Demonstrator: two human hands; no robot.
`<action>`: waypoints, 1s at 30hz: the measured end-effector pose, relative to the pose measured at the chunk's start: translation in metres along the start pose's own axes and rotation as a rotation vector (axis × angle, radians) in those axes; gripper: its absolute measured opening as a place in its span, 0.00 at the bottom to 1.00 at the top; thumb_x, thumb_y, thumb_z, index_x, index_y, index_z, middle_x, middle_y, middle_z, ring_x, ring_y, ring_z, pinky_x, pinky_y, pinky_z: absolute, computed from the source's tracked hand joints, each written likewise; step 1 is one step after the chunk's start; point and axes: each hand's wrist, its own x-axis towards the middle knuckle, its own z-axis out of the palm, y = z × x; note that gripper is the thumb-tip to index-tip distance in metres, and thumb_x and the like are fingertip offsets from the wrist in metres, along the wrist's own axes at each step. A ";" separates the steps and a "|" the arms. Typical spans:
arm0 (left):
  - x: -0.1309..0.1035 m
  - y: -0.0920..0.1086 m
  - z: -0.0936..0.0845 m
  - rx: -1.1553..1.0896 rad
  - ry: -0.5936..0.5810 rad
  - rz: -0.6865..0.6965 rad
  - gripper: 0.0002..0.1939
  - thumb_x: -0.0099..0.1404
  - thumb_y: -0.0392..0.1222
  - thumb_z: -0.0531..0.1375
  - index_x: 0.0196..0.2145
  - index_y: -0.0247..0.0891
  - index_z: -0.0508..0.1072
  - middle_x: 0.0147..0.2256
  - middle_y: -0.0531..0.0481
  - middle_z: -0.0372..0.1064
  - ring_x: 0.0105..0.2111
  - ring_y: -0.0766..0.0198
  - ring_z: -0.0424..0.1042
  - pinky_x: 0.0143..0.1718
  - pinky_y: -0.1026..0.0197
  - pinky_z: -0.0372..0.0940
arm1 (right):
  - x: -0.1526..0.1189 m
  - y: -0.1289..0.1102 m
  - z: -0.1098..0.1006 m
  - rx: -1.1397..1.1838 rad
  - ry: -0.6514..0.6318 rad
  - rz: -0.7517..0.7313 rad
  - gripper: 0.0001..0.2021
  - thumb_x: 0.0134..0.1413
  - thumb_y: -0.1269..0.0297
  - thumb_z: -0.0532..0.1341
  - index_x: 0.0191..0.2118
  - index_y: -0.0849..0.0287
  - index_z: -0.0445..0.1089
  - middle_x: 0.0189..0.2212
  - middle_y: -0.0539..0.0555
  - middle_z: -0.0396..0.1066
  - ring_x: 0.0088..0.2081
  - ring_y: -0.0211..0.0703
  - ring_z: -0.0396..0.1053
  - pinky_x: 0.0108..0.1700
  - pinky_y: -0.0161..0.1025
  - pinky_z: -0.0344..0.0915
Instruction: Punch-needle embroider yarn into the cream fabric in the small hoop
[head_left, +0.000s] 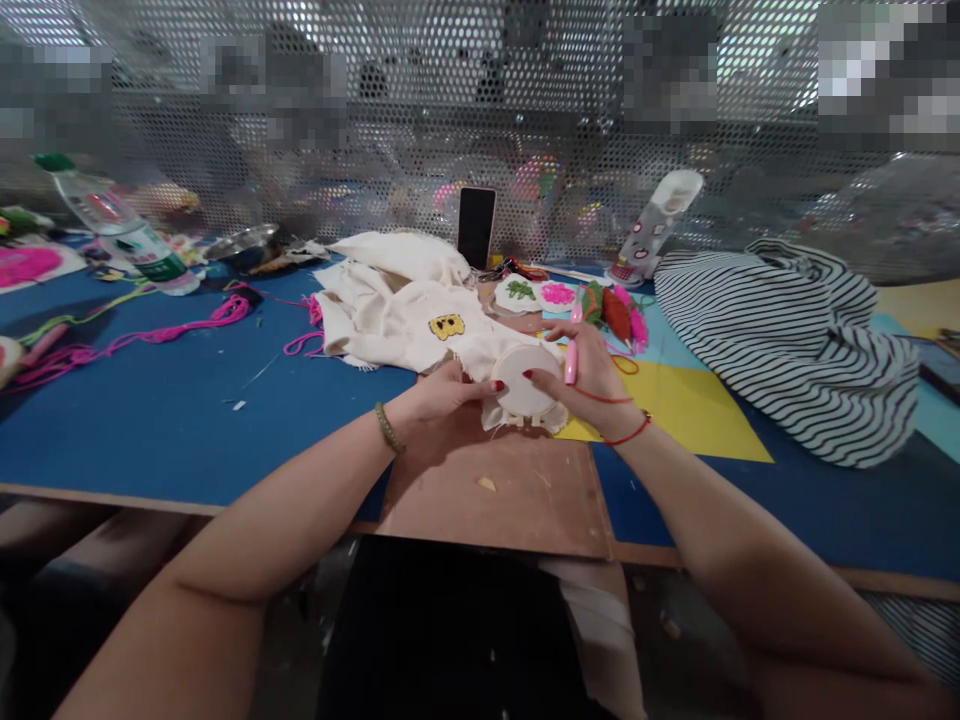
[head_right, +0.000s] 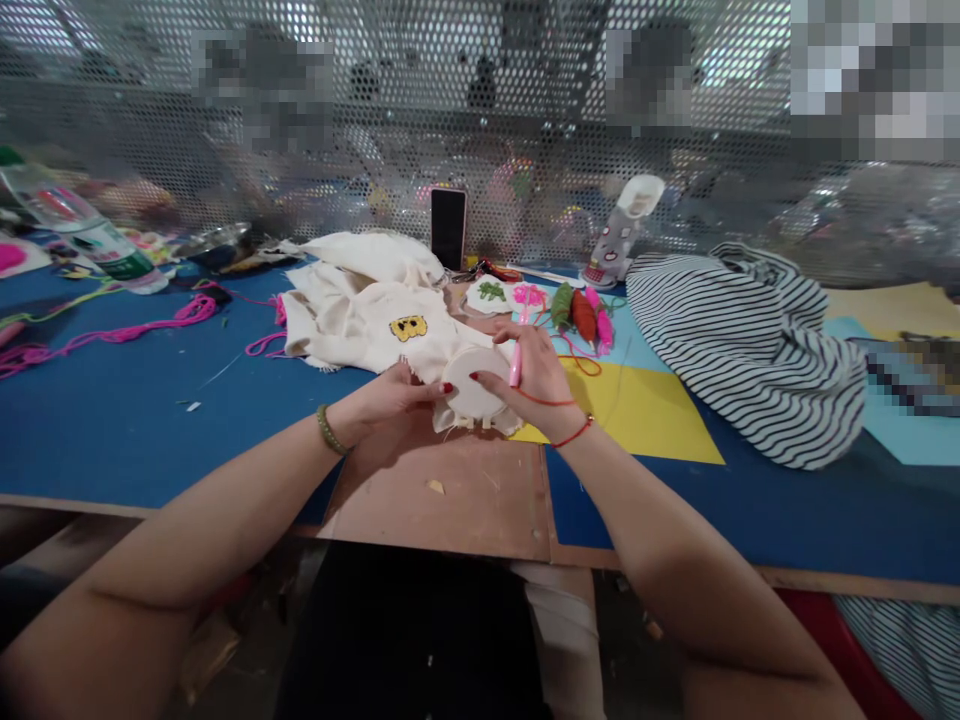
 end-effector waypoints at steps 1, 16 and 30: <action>0.001 -0.001 0.001 -0.010 -0.001 0.007 0.18 0.51 0.40 0.72 0.40 0.33 0.77 0.37 0.45 0.77 0.39 0.61 0.73 0.45 0.58 0.67 | -0.001 -0.002 0.002 -0.016 -0.014 -0.021 0.21 0.49 0.52 0.67 0.45 0.53 0.63 0.46 0.58 0.70 0.50 0.57 0.67 0.53 0.56 0.63; 0.001 -0.005 0.001 -0.216 0.147 -0.078 0.12 0.50 0.31 0.71 0.33 0.33 0.77 0.31 0.47 0.76 0.31 0.65 0.73 0.37 0.62 0.69 | 0.003 0.003 0.005 0.235 0.136 0.141 0.07 0.64 0.57 0.55 0.42 0.53 0.66 0.41 0.56 0.75 0.44 0.47 0.73 0.48 0.49 0.69; 0.007 -0.011 -0.015 -0.120 0.116 -0.152 0.16 0.49 0.32 0.71 0.38 0.36 0.77 0.37 0.45 0.77 0.35 0.62 0.75 0.43 0.56 0.69 | -0.002 0.013 0.007 0.282 -0.059 0.137 0.09 0.63 0.59 0.55 0.46 0.53 0.68 0.45 0.56 0.75 0.44 0.47 0.73 0.49 0.48 0.70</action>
